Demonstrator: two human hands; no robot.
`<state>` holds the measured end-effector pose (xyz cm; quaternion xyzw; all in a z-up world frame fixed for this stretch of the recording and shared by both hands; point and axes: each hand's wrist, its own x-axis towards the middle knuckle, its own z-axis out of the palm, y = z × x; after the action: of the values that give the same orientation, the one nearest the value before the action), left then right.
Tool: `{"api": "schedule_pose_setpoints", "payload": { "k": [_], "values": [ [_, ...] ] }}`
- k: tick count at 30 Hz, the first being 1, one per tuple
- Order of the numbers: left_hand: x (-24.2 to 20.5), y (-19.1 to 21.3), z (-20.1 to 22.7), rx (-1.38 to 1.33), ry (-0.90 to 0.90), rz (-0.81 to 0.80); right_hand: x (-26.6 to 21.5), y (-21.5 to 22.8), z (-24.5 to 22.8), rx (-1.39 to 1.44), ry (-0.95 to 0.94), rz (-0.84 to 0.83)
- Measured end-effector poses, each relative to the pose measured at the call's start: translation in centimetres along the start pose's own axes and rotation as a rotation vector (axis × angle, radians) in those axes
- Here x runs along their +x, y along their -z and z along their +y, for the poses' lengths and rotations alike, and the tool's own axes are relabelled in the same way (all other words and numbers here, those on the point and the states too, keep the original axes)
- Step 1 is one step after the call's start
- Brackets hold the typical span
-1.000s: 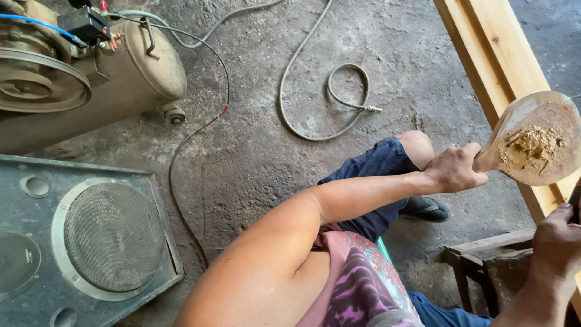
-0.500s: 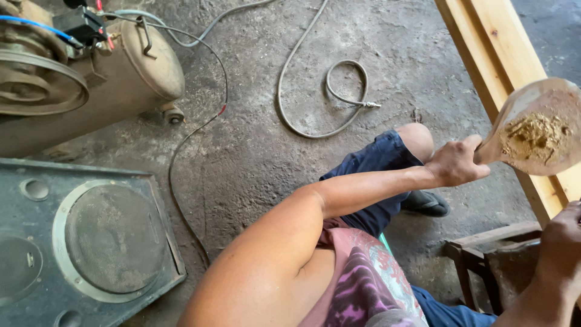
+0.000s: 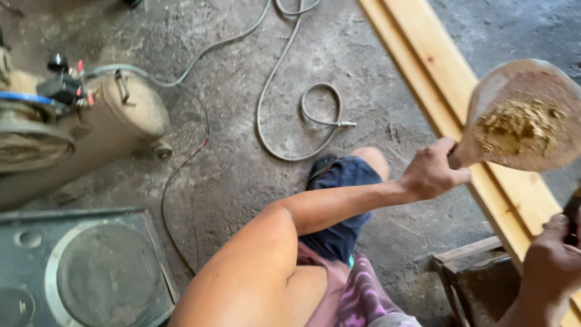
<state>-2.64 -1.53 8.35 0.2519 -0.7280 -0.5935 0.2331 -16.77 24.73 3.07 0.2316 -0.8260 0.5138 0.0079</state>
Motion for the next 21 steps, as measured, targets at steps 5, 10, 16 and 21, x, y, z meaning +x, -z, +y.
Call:
{"api": "schedule_pose_setpoints", "payload": {
  "k": [5, 10, 16, 21],
  "values": [
    [4.5, 4.1, 4.4, 0.008, 0.073, 0.160, 6.7, -3.1, -9.7, -0.209, 0.315, -0.094],
    [6.9, 16.5, 13.7, 0.034, 0.155, 0.315, 12.4, -8.8, -25.7, -0.133, 0.375, -0.253],
    [8.8, 33.6, 23.6, 0.107, 0.226, 0.529, 17.0, -14.4, -44.5, -0.080, 0.124, -0.442],
    [8.9, 43.4, 26.9, 0.165, 0.311, 0.787, 21.8, -19.8, -52.1, -0.131, 0.254, -0.576]
  ]
}}
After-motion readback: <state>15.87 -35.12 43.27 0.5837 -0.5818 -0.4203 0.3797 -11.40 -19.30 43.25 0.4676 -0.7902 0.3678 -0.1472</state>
